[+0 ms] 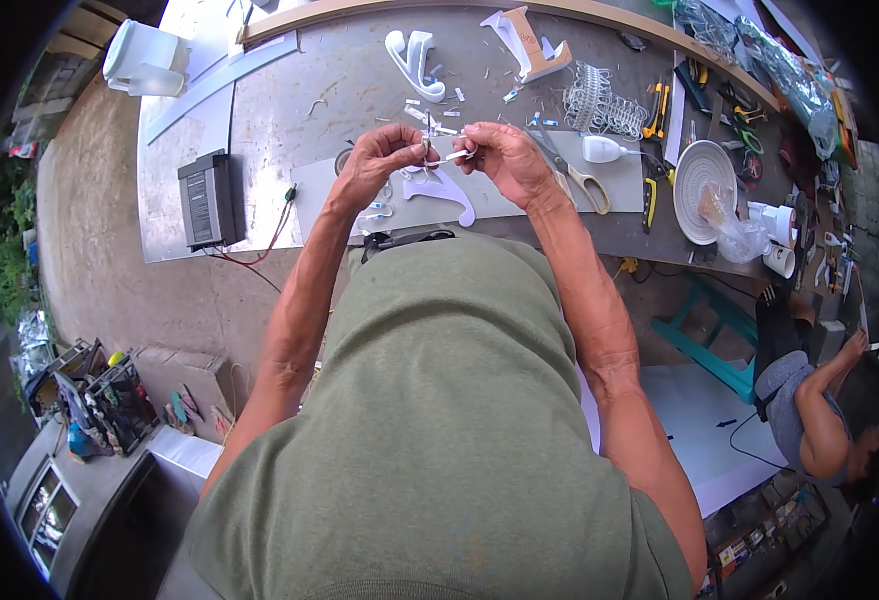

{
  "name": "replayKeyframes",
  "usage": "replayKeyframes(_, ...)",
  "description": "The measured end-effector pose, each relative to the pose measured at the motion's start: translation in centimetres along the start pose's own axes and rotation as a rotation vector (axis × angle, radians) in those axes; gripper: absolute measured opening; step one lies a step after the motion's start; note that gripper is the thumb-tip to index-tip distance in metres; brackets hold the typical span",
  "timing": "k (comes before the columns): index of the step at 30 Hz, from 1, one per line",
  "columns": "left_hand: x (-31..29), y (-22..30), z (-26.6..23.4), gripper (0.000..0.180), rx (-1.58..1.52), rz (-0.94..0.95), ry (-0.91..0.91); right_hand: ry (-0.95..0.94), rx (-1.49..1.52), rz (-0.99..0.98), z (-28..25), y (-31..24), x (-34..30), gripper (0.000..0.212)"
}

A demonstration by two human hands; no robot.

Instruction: Assembling and wiring LED components into individual sign letters on a workshop table.

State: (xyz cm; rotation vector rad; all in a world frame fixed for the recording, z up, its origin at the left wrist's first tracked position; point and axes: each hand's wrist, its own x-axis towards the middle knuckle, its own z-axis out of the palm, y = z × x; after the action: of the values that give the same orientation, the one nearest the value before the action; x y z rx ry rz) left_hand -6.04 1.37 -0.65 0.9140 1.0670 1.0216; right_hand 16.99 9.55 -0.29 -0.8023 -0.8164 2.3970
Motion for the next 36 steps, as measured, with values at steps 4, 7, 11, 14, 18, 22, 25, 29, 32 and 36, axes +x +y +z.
replayKeyframes(4, -0.5, -0.4, -0.1, 0.021, -0.110, 0.008, -0.060, 0.009, -0.044, -0.004, 0.4, -0.4, -0.3, 0.027)
replayKeyframes(7, -0.9, -0.7, -0.2, 0.023, -0.125, 0.008, -0.035, 0.042, -0.020, 0.098, 0.0, -0.8, -0.6, 0.029)
replayKeyframes(11, -1.4, -0.7, -0.6, 0.030, -0.132, -0.019, 0.022, 0.041, -0.109, 0.107, -0.1, -0.6, -0.5, 0.027)
replayKeyframes(14, -1.9, -1.0, -1.2, 0.033, -0.022, -0.065, 0.063, 0.054, -0.221, 0.099, -0.3, -0.1, -0.8, 0.025)
replayKeyframes(18, -2.4, -1.7, -1.2, 0.034, 0.069, -0.125, 0.102, 0.028, -0.245, 0.206, -0.4, 0.2, -1.2, 0.029)
replayKeyframes(22, -2.6, -2.9, -1.3, 0.032, 0.035, -0.164, 0.147, 0.000, -0.196, 0.239, -0.5, 0.8, -1.1, 0.031)
replayKeyframes(25, -2.6, -3.4, -0.9, 0.030, 0.044, -0.195, 0.230, 0.020, -0.224, 0.237, -0.7, 1.1, -1.1, 0.028)
replayKeyframes(29, -2.5, -3.2, -0.4, 0.029, 0.113, -0.258, 0.245, 0.119, -0.360, 0.224, -1.4, 2.2, -1.3, 0.023)
replayKeyframes(32, -2.5, -3.3, 0.0, 0.028, 0.153, -0.265, 0.276, 0.137, -0.405, 0.238, -1.9, 2.7, -1.5, 0.024)
replayKeyframes(36, -2.5, -3.3, 0.0, 0.031, 0.208, -0.295, 0.278, 0.171, -0.449, 0.265, -2.2, 3.0, -1.6, 0.025)
